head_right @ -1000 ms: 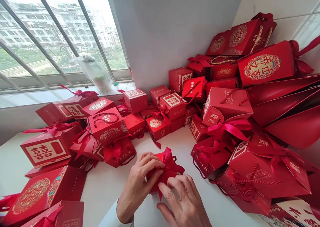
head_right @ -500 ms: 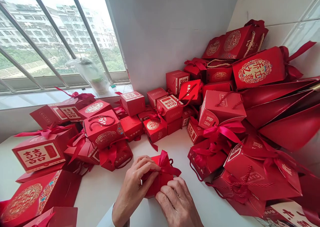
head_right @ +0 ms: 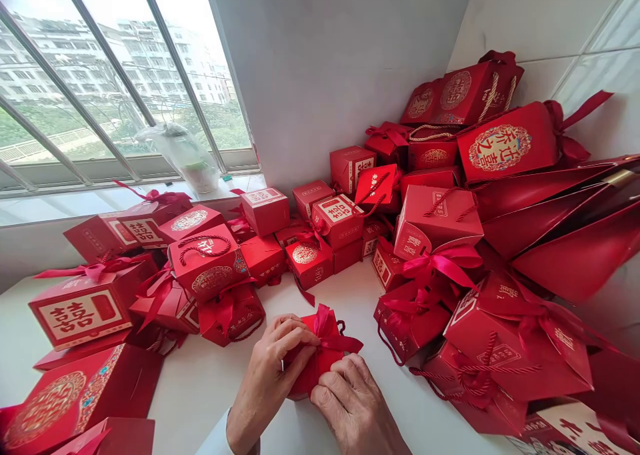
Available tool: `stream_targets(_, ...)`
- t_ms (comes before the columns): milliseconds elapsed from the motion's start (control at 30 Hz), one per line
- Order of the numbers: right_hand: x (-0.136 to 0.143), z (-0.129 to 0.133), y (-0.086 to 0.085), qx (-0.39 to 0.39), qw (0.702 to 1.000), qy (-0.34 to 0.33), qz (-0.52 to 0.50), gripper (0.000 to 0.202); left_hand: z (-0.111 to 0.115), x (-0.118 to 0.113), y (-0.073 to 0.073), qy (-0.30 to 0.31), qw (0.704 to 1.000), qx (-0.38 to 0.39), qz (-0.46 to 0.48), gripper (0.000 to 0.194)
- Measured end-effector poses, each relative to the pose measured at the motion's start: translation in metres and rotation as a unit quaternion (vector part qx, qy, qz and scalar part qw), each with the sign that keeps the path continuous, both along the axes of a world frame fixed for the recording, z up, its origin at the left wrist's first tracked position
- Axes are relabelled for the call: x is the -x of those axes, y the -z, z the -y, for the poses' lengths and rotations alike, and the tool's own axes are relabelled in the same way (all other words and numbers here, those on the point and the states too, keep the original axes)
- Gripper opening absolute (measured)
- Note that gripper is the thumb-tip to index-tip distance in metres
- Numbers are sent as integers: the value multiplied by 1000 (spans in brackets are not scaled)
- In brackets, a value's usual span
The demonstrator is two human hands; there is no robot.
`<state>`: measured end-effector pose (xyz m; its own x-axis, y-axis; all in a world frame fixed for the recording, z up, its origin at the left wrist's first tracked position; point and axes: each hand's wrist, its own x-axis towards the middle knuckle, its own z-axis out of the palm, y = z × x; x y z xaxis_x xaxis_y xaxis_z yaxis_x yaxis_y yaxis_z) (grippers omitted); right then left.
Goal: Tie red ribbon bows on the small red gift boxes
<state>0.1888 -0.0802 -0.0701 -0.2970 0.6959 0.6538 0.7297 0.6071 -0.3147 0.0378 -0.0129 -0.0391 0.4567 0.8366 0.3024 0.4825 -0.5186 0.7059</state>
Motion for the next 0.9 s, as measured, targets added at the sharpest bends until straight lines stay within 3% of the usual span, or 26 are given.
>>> stream_targets(500,-2,-1,-10,37,999,-22,16,34,0,0,1,3,1000,-12,-1,20)
stream_targets(633,-12,7,-16,96,992,-56,-56,16,-2,5,-4,12,1000,-5,7,16)
stream_targets(700,-24,7,-14,126,978,-34,-164,17,-5,11,-8,-17,999,13,28,18)
stream_targets(800,-42,-8,-4,207,921,84,-320,21,-12,22,-12,-97,991,70,66,29)
stream_targets(833,-47,-17,1,245,901,97,-344,22,-14,25,-13,-113,986,100,71,34)
stream_targets(900,-54,-33,12,320,874,61,-360,28,-16,31,-15,-99,979,166,65,40)
